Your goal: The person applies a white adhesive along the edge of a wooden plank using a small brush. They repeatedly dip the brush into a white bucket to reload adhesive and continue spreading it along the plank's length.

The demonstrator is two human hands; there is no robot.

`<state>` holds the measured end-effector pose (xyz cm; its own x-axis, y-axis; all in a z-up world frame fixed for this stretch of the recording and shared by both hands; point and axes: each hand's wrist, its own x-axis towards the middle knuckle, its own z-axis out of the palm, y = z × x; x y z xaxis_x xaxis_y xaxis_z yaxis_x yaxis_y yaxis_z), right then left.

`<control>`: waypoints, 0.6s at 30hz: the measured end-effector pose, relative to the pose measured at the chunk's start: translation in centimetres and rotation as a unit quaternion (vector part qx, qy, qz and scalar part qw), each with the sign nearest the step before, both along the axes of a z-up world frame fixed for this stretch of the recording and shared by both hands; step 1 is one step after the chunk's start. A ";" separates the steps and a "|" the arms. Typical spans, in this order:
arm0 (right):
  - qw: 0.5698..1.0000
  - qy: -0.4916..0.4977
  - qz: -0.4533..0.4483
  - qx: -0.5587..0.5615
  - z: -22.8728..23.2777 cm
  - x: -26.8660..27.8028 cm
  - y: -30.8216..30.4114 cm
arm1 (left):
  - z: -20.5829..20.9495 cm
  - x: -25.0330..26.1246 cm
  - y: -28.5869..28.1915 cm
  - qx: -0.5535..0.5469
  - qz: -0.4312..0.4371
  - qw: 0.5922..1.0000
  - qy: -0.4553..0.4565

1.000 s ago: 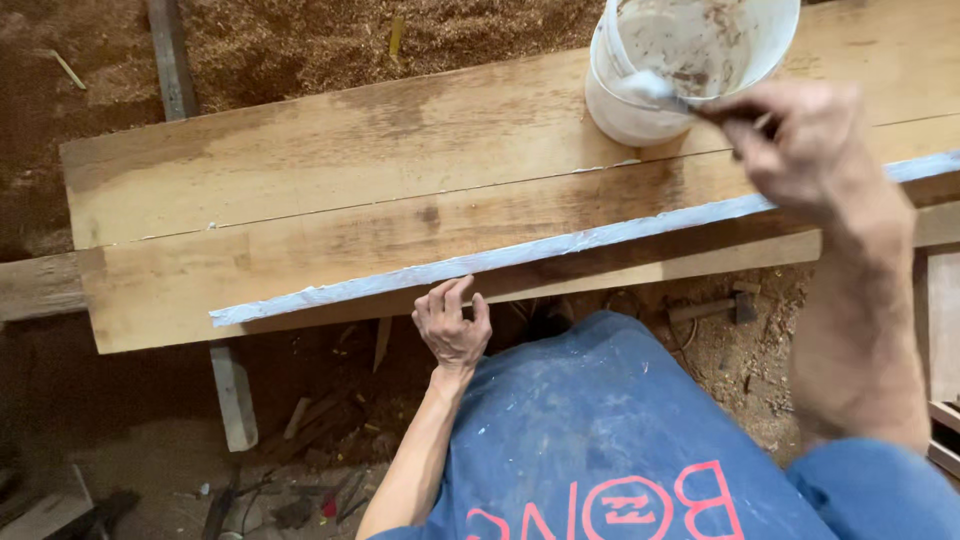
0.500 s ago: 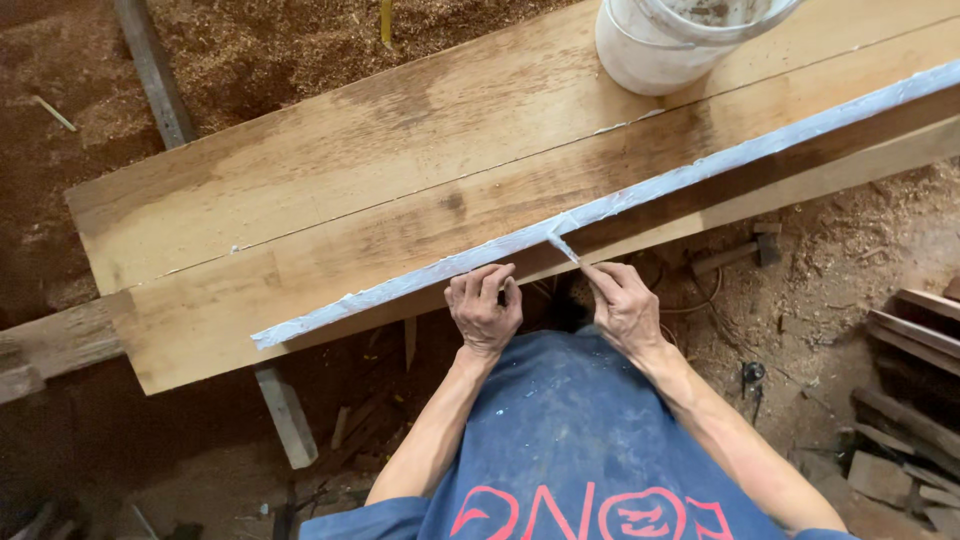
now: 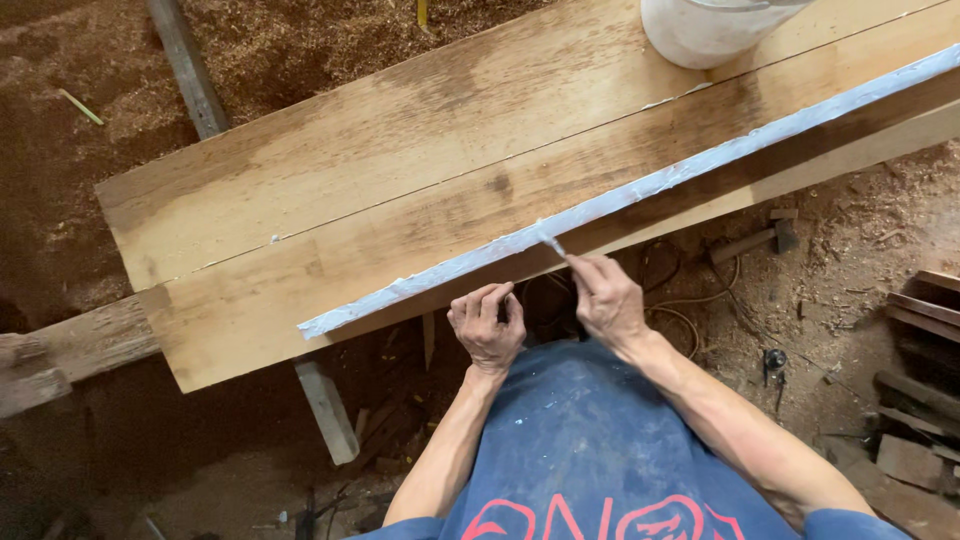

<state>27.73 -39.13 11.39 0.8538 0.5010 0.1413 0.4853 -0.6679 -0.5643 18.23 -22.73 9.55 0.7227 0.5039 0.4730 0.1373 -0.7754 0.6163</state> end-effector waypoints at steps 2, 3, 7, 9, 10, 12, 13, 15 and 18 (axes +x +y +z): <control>0.998 0.008 0.056 0.014 0.4 -1.7 2.3 | 0.0 -0.5 0.6 -0.002 0.002 1.000 -0.014; 0.997 0.007 0.070 0.028 0.6 -2.1 3.2 | 0.1 -0.8 0.9 -0.002 0.003 1.000 -0.024; 0.996 0.014 0.005 0.089 1.2 -2.3 5.4 | 0.4 -2.0 2.4 -0.005 0.014 0.999 -0.048; 0.995 0.033 -0.016 0.089 1.2 -2.3 5.4 | 0.3 -2.3 2.8 -0.008 0.021 0.999 -0.046; 0.996 0.049 0.006 0.071 1.2 -2.4 5.2 | 0.1 -2.3 3.0 -0.010 0.021 0.999 -0.043; 0.994 0.069 0.048 0.075 1.1 -2.6 4.3 | -0.1 -2.5 3.0 -0.012 0.015 0.999 -0.039; 0.991 0.073 0.066 0.095 1.1 -2.2 3.7 | -0.2 -2.6 2.9 -0.012 0.008 0.999 -0.037; 0.989 0.060 0.022 0.131 0.9 -0.6 2.0 | -0.2 -2.0 2.9 -0.012 -0.005 0.999 -0.037; 0.975 0.017 -0.161 0.154 0.3 3.1 -2.0 | -0.3 -1.0 2.4 -0.007 -0.006 1.000 -0.030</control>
<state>30.87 -41.12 11.66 0.9669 0.1444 0.2105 0.2551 -0.5791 -0.7743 17.18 -20.37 9.28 0.6992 0.5026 0.5084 0.0905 -0.7677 0.6344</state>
